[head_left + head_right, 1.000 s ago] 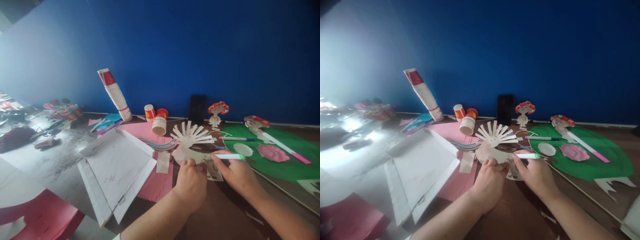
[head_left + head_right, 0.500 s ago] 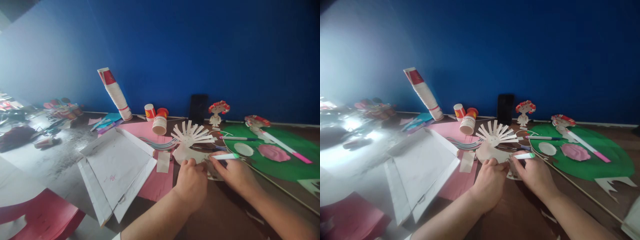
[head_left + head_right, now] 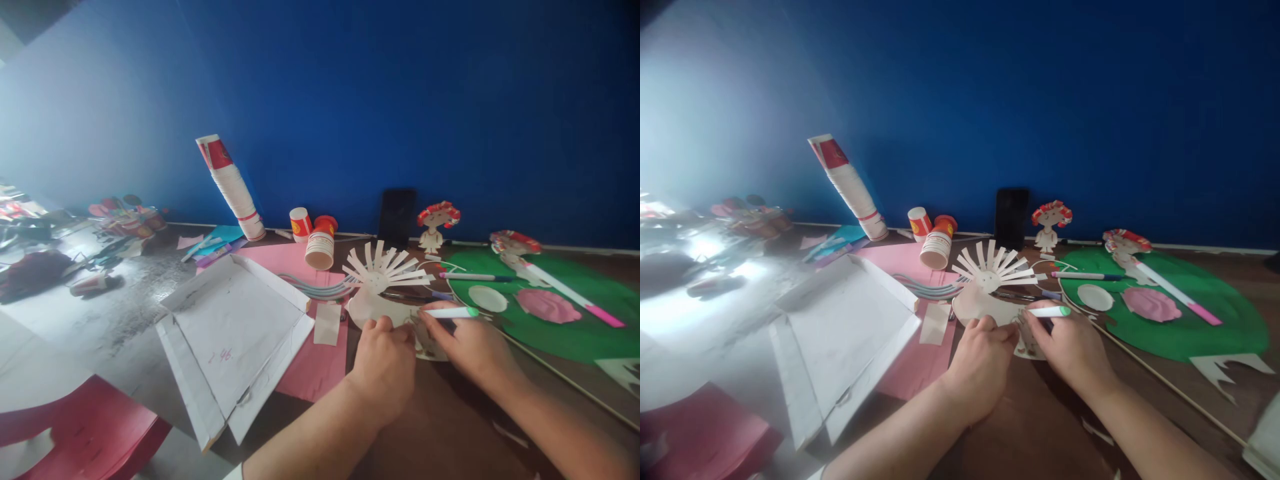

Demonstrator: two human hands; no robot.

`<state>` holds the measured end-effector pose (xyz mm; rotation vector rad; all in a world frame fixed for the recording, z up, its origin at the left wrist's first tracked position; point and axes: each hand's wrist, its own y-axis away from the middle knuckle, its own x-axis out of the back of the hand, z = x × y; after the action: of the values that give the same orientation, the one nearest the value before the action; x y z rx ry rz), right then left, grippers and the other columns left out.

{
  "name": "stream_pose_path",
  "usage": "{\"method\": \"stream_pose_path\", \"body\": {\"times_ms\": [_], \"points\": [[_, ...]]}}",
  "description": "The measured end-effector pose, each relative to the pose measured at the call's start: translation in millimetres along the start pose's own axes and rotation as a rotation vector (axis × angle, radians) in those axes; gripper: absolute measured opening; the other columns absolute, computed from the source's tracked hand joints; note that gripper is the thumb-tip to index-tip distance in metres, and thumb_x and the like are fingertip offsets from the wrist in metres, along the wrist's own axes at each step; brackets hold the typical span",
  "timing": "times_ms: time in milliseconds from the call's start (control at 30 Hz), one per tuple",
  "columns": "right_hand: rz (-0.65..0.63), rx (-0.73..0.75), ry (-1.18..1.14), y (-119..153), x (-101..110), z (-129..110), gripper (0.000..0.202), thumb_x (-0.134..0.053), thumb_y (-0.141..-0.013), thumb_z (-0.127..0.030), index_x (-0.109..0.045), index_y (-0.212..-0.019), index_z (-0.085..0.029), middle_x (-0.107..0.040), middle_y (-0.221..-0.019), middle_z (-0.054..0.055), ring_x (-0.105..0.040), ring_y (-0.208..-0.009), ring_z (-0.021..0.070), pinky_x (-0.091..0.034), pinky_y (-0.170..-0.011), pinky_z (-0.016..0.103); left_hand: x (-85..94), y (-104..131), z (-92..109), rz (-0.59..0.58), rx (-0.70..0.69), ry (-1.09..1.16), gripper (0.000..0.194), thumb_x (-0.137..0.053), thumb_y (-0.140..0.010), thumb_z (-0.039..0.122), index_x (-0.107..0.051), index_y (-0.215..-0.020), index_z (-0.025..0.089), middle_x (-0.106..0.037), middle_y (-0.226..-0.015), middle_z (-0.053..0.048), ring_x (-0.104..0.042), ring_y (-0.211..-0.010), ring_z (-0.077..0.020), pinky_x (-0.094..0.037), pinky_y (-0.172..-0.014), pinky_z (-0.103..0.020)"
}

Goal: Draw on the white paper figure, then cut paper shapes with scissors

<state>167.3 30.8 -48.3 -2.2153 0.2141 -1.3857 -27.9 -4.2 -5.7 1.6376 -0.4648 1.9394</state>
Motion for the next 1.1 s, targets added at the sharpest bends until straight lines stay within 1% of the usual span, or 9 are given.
{"method": "stream_pose_path", "body": {"times_ms": [200, 333, 400, 533, 733, 833, 933, 1000, 1100], "points": [[-0.003, 0.007, -0.020, -2, 1, 0, 0.033, -0.054, -0.100, -0.044, -0.078, -0.085, -0.027, -0.081, -0.072, 0.004, -0.076, -0.062, 0.0260, -0.051, -0.057, 0.033, 2.6, 0, 1, -0.005, 0.005, -0.001, 0.022, -0.055, -0.096, 0.023, -0.073, -0.108, 0.017, -0.071, -0.127, -0.009, -0.055, -0.106, -0.0266, -0.042, -0.087, -0.041], [0.016, 0.004, -0.036, -1, -3, 4, 0.031, -0.055, -0.100, -0.043, -0.080, -0.095, -0.026, -0.085, -0.089, 0.006, -0.081, -0.077, 0.0285, -0.057, -0.067, 0.036, 4.1, 0, 2, -0.019, -0.001, -0.030, 0.021, -0.058, -0.095, 0.023, -0.073, -0.108, 0.017, -0.070, -0.131, -0.009, -0.055, -0.106, -0.0264, -0.042, -0.086, -0.041], [0.025, 0.004, -0.047, 0, -5, 6, 0.032, -0.055, -0.100, -0.044, -0.081, -0.098, -0.026, -0.086, -0.093, 0.007, -0.082, -0.083, 0.0290, -0.059, -0.072, 0.037, 3.2, -1, 2, -0.013, -0.003, -0.033, 0.021, -0.058, -0.095, 0.023, -0.073, -0.108, 0.017, -0.070, -0.132, -0.009, -0.055, -0.106, -0.0266, -0.042, -0.087, -0.041], [0.034, 0.002, -0.059, 0, -8, 9, 0.032, -0.055, -0.099, -0.045, -0.081, -0.099, -0.026, -0.086, -0.095, 0.007, -0.081, -0.086, 0.0298, -0.061, -0.075, 0.039, 1.1, -1, 1, 0.002, 0.003, 0.000, 0.024, -0.054, -0.097, 0.023, -0.073, -0.109, 0.016, -0.071, -0.131, -0.010, -0.055, -0.106, -0.0271, -0.042, -0.088, -0.042], [0.049, -0.001, -0.088, 0, -6, 7, 0.032, -0.055, -0.100, -0.046, -0.080, -0.097, -0.026, -0.086, -0.095, 0.007, -0.081, -0.087, 0.0294, -0.061, -0.078, 0.039, 1.9, -1, 1, -0.006, 0.006, 0.000, 0.024, -0.057, -0.094, 0.023, -0.073, -0.111, 0.015, -0.070, -0.131, -0.009, -0.055, -0.106, -0.0274, -0.043, -0.089, -0.042], [0.104, -0.037, -0.117, 0, -2, 8, 0.033, -0.055, -0.100, -0.047, -0.079, -0.101, -0.025, -0.085, -0.100, 0.008, -0.081, -0.093, 0.0292, -0.062, -0.083, 0.038, 1.2, -1, 0, -0.001, 0.003, 0.011, 0.023, -0.058, -0.094, 0.024, -0.073, -0.109, 0.016, -0.071, -0.127, -0.008, -0.055, -0.105, -0.0273, -0.043, -0.088, -0.042], [0.161, -0.120, -0.142, 0, 3, 10, 0.033, -0.055, -0.100, -0.049, -0.078, -0.101, -0.025, -0.085, -0.099, 0.009, -0.081, -0.093, 0.0294, -0.062, -0.082, 0.037, 0.0, -1, 0, 0.010, -0.002, 0.013, 0.021, -0.058, -0.093, 0.025, -0.073, -0.105, 0.017, -0.071, -0.125, -0.009, -0.056, -0.103, -0.0271, -0.043, -0.086, -0.042], [0.159, -0.161, -0.147, 0, 5, 11, 0.035, -0.055, -0.099, -0.052, -0.078, -0.099, -0.026, -0.085, -0.097, 0.008, -0.081, -0.091, 0.0299, -0.062, -0.081, 0.038, -0.8, -1, 0, 0.013, -0.005, 0.010, 0.020, -0.058, -0.093, 0.025, -0.073, -0.104, 0.016, -0.071, -0.124, -0.009, -0.056, -0.103, -0.0271, -0.043, -0.086, -0.042], [0.128, -0.169, -0.163, 0, 4, 12, 0.035, -0.056, -0.098, -0.053, -0.078, -0.100, -0.025, -0.085, -0.097, 0.009, -0.081, -0.090, 0.0301, -0.061, -0.079, 0.038, -1.7, -1, 0, 0.020, 0.001, 0.010, 0.021, -0.057, -0.094, 0.023, -0.073, -0.106, 0.016, -0.072, -0.122, -0.010, -0.056, -0.103, -0.0274, -0.044, -0.087, -0.042]]}}
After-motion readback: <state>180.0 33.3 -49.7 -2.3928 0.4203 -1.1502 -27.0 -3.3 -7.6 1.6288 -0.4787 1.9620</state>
